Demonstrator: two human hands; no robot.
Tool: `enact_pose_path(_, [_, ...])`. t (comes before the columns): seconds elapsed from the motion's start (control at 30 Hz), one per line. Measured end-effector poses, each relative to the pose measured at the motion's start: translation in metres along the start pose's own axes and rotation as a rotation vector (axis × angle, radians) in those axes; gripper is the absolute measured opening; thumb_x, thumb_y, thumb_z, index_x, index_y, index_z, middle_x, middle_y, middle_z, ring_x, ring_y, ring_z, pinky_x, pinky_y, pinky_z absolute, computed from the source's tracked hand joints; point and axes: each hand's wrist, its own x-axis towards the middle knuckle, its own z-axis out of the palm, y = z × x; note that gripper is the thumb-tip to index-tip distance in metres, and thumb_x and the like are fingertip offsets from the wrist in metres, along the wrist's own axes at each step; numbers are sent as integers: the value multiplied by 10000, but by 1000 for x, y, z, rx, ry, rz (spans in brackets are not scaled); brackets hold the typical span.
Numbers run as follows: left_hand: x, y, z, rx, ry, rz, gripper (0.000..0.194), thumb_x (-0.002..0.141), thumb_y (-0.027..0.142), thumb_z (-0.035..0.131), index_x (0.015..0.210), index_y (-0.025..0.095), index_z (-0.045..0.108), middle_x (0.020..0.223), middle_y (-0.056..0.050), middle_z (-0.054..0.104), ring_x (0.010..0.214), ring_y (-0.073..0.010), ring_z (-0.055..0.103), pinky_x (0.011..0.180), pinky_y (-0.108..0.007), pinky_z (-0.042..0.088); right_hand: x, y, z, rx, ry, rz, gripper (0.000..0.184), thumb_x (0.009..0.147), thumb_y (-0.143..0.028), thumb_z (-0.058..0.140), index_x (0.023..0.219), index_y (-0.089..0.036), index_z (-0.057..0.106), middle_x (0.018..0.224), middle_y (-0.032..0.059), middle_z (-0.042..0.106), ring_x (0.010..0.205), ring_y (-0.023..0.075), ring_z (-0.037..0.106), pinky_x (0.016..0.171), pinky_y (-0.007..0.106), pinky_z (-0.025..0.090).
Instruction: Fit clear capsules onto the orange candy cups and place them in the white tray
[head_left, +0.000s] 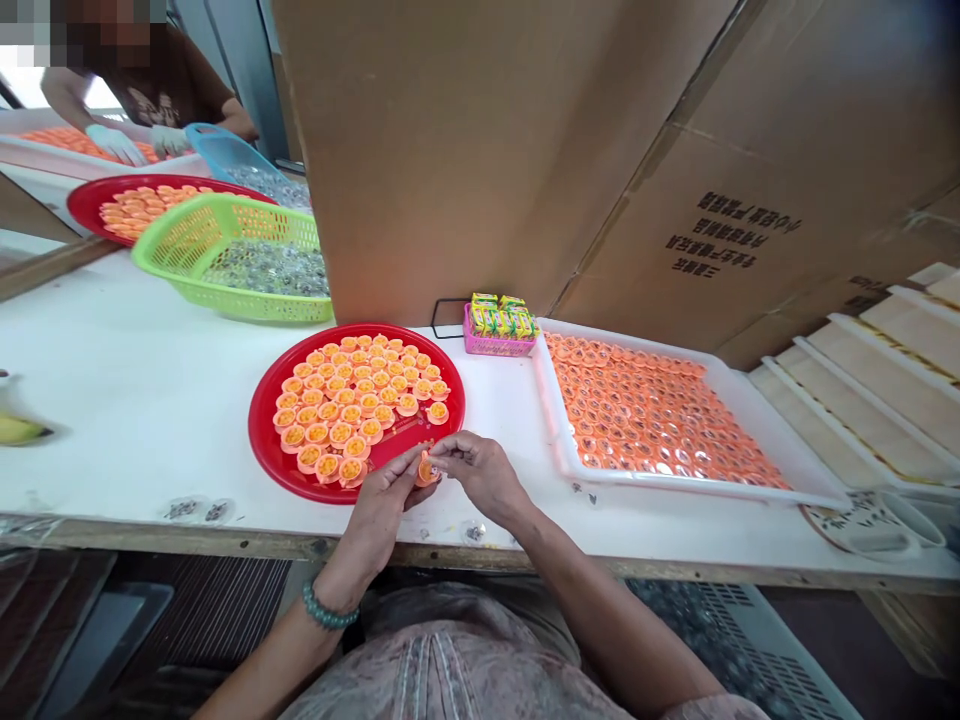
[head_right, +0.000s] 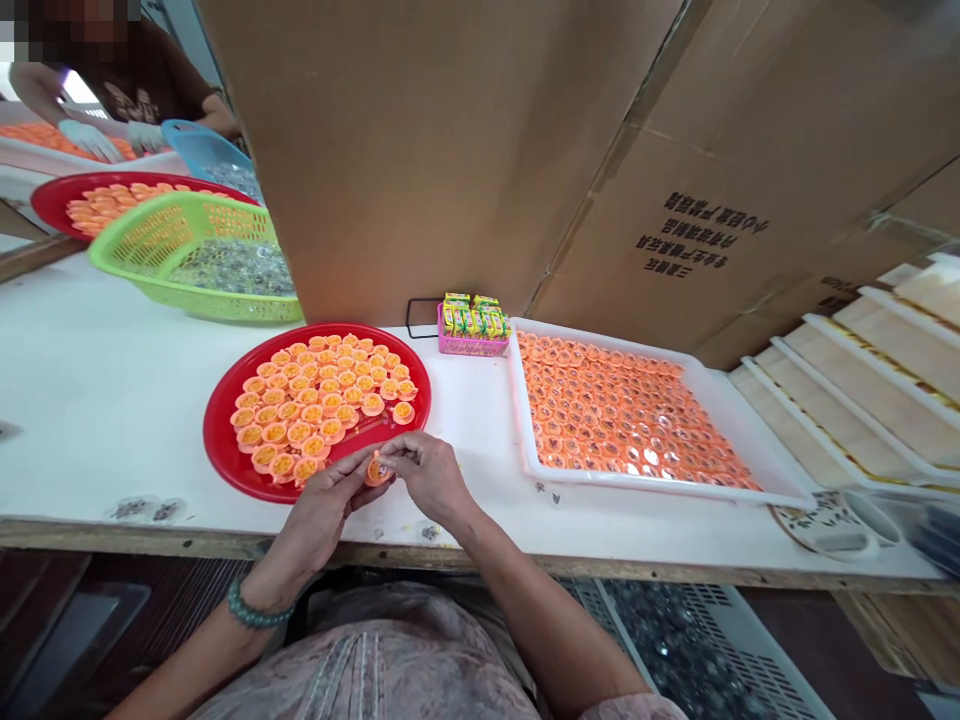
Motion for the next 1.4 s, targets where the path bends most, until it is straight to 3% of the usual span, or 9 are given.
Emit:
enact_pose_path(0.23, [0, 1, 2, 2, 4, 10, 399, 701, 361, 721, 1038, 154, 667, 1046, -76, 678, 979, -205, 610, 902, -345, 494, 0, -6, 0, -26, 39, 9, 91, 702, -258, 655, 737, -188, 701, 789, 10, 661, 733, 133, 596, 691, 254, 488])
enact_pose_path(0.4, [-3, 2, 3, 42, -86, 29, 380, 761, 374, 672, 1064, 146, 646, 1045, -80, 676, 997, -211, 603, 924, -359, 476, 1, 2, -1, 78, 34, 47, 103, 684, -253, 662, 747, -173, 676, 708, 4, 648, 652, 127, 581, 646, 256, 474])
enact_pose_path(0.57, [-6, 2, 5, 84, -29, 67, 412, 676, 355, 757, 1007, 136, 647, 945, -80, 695, 889, -215, 638, 856, -363, 505, -1, 6, 1, 96, -6, 65, 90, 698, -236, 635, 744, -164, 664, 674, -3, 638, 625, 120, 567, 620, 248, 457])
enact_pose_path(0.7, [-5, 5, 6, 94, -43, 106, 388, 689, 367, 744, 980, 135, 637, 917, -88, 692, 860, -221, 643, 809, -352, 514, -1, 4, 3, 105, 5, 58, 81, 703, -236, 619, 724, -163, 647, 683, 11, 645, 640, 136, 581, 625, 261, 466])
enact_pose_path(0.83, [-3, 9, 7, 101, -89, 156, 513, 718, 362, 726, 1144, 165, 518, 927, -97, 694, 887, -220, 640, 799, -347, 502, 1, 0, 0, 53, 60, 12, 229, 703, -318, 649, 879, -171, 650, 813, 56, 662, 735, 179, 608, 661, 298, 494])
enact_pose_path(0.93, [-2, 9, 7, 150, -118, 209, 539, 705, 350, 740, 1150, 177, 490, 933, -101, 694, 885, -224, 641, 773, -336, 495, 0, -4, -3, -69, 23, -63, 290, 746, -386, 624, 964, -197, 658, 959, 89, 656, 836, 215, 612, 696, 330, 499])
enact_pose_path(1.07, [1, 6, 3, 225, -53, 194, 460, 675, 366, 758, 1029, 157, 552, 882, -102, 701, 826, -224, 646, 738, -331, 499, -4, -7, -3, -153, -6, -56, 224, 773, -381, 602, 890, -200, 664, 905, 67, 668, 779, 206, 609, 688, 329, 480])
enact_pose_path(1.23, [-2, 7, 0, 355, -23, 224, 319, 681, 395, 739, 863, 154, 637, 854, -83, 702, 800, -226, 644, 726, -327, 518, -10, -5, 2, -22, 21, -37, 172, 756, -325, 612, 851, -182, 626, 817, 47, 660, 747, 184, 599, 687, 300, 476])
enact_pose_path(1.4, [-6, 11, 2, 522, 46, 190, 352, 652, 446, 746, 868, 182, 658, 842, -59, 715, 827, -244, 663, 755, -318, 535, -13, 3, 7, 43, 151, -49, 83, 708, -226, 610, 786, -197, 610, 716, 2, 617, 669, 142, 566, 648, 257, 454])
